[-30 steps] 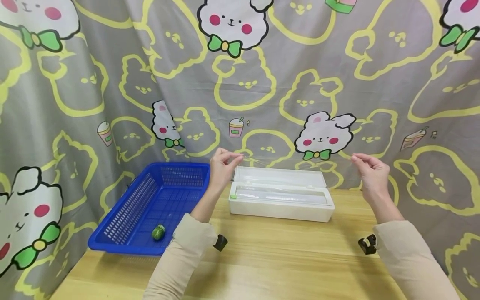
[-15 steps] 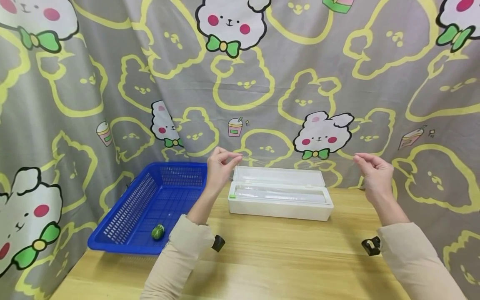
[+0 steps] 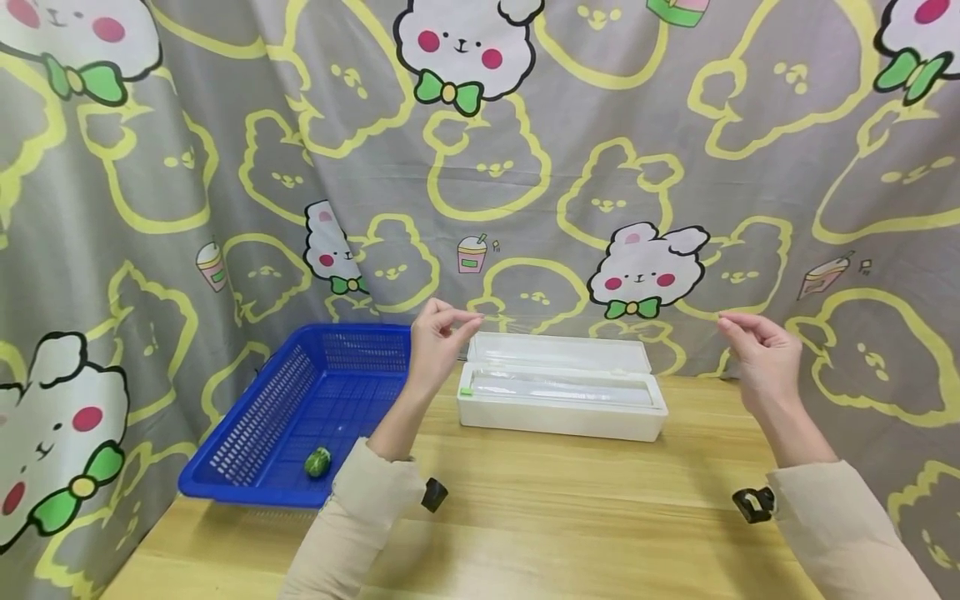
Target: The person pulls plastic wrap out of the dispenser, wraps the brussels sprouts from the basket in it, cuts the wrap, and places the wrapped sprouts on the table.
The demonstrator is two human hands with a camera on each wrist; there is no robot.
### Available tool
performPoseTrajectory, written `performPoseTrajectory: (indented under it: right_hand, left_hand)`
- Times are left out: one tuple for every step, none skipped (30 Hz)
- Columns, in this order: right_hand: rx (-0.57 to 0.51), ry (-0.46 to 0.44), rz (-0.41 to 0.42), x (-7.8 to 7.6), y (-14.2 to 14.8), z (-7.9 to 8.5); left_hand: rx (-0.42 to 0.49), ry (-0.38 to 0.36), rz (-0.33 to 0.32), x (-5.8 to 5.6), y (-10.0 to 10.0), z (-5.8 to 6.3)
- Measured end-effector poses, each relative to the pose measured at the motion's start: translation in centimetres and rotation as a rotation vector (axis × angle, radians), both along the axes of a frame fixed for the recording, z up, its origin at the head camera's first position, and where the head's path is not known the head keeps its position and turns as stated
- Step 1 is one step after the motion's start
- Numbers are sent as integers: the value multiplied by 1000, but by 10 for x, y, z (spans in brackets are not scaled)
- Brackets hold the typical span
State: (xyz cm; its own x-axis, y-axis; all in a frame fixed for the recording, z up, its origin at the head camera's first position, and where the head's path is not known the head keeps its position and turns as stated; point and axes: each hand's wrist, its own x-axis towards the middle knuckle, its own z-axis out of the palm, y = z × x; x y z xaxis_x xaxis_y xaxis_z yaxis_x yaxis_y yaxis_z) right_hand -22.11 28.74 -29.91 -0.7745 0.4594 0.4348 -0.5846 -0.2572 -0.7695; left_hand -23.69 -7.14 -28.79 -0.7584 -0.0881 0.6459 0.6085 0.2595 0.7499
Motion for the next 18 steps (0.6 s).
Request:
performPoseTrajectory:
  right_hand:
    - [-3, -1, -3, 2, 0, -1]
    - [-5, -1, -3, 3, 0, -1]
    - [-4, -3, -5, 5, 0, -2]
    - [-4, -2, -4, 7, 0, -2]
    - [-2, 0, -3, 8, 0, -2]
    - [-2, 3, 1, 10, 0, -2]
    - [0, 8, 2, 12, 0, -2]
    - [-1, 14, 7, 14, 0, -2]
    - [-2, 21, 12, 15, 0, -2]
    - [-4, 29, 18, 17, 0, -2]
    - [-5, 36, 26, 18, 0, -2]
    - [-6, 44, 33, 19, 0, -1]
    - [-7, 51, 39, 20, 0, -1]
    - [-9, 57, 48, 21, 0, -1]
    - [-10, 62, 57, 22, 0, -1]
    - [-11, 66, 65, 23, 0, -1]
    - [-11, 70, 73, 24, 0, -1]
    - [-10, 71, 80, 25, 1, -1]
  left_hand:
    - [2, -4, -4, 1, 0, -1]
    - [1, -4, -6, 3, -1, -1]
    - [-2, -3, -6, 4, -1, -2]
    - [-4, 0, -7, 5, -1, -2]
    - [-6, 4, -8, 7, -1, -2]
    - [-9, 9, -9, 8, -2, -2]
    - [-12, 15, -10, 10, -2, -2]
    - [-16, 21, -9, 11, -2, -2]
    - [-20, 25, -8, 12, -2, -1]
    - [-24, 30, -8, 13, -2, -1]
    - [-27, 34, -9, 14, -2, -1]
    - [-31, 36, -11, 15, -2, 0]
    - [-34, 36, -12, 16, -2, 0]
    - [-39, 37, -13, 17, -2, 1]
    - [-43, 39, -16, 18, -2, 2]
    - [-47, 41, -17, 19, -2, 2]
    - [-50, 42, -19, 20, -2, 3]
    - [-53, 44, -21, 21, -2, 3]
